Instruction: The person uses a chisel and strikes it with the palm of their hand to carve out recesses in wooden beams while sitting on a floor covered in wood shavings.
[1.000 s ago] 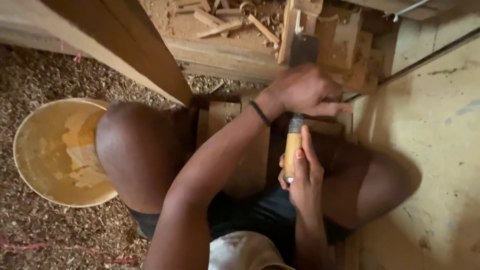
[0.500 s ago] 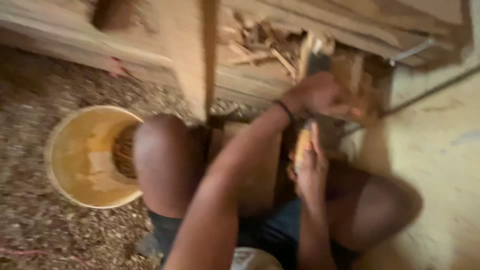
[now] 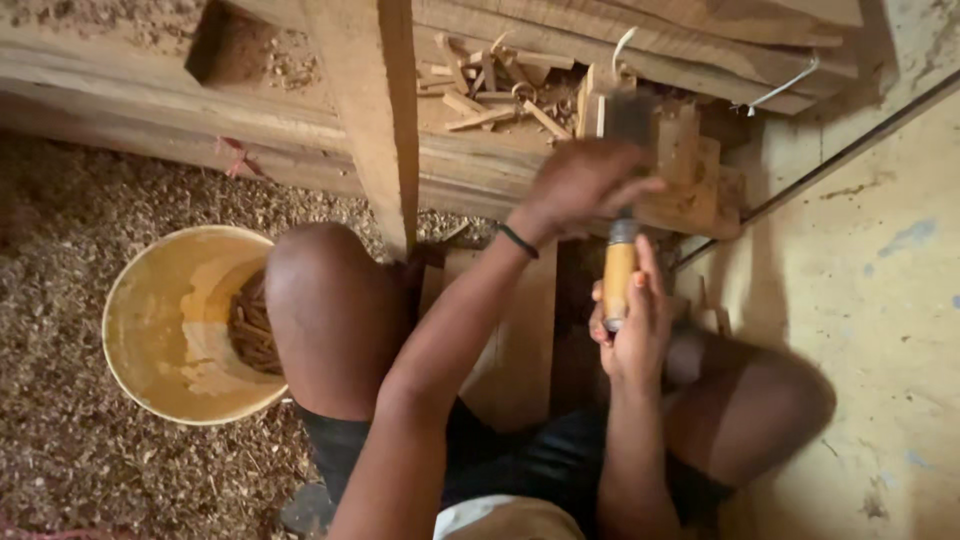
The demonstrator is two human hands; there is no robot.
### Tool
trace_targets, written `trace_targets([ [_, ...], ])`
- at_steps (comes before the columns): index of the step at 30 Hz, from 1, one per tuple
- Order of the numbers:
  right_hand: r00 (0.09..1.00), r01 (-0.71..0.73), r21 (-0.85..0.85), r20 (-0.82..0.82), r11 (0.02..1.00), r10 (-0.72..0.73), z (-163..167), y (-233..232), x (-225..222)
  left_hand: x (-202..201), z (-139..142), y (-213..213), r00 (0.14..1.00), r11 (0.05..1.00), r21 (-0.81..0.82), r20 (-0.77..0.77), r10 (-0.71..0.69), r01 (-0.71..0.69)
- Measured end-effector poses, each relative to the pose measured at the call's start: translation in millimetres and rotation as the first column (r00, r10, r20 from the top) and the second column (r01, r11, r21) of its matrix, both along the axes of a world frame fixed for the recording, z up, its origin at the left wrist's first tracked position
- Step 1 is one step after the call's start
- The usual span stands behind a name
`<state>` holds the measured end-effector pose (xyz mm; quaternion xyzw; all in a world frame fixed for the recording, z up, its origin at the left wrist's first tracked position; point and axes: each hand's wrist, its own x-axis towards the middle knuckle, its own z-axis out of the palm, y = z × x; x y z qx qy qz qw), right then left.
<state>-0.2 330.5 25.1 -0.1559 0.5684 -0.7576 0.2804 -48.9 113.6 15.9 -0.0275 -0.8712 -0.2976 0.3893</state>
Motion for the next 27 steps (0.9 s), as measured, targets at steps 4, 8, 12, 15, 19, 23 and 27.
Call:
trace_targets([
  [4, 0.991, 0.1, -0.124, -0.072, 0.987, -0.109, 12, 23, -6, 12, -13, -32, 0.969, 0.931, 0.278, 0.138, 0.207, -0.239],
  [8, 0.981, 0.164, -0.102, -0.093, 0.981, -0.173, 18, 52, -12, 24, -24, -50, 0.929, 0.91, 0.252, -0.088, 0.361, -0.33],
  [12, 0.969, 0.242, 0.068, -0.06, 0.968, -0.238, 2, 70, -12, 27, -25, -43, 0.96, 0.967, 0.155, 0.225, 0.166, -0.204],
  [15, 0.976, 0.215, 0.047, 0.024, 0.976, -0.216, -12, 74, -12, 32, -22, -39, 0.964, 0.964, 0.023, 0.033, 0.264, -0.265],
  [19, 0.985, 0.173, 0.111, -0.039, 0.979, -0.17, -23, 68, -13, 34, -19, -43, 0.985, 0.984, 0.08, 0.089, 0.149, -0.157],
  [23, 0.988, 0.154, 0.165, -0.037, 0.974, -0.15, -27, 62, -11, 27, -23, -46, 0.986, 0.985, 0.139, 0.141, 0.084, -0.104],
  [27, 0.993, 0.118, 0.203, -0.046, 0.972, -0.111, -31, 61, -12, 27, -29, -50, 0.988, 0.984, 0.15, 0.134, 0.074, -0.095],
])
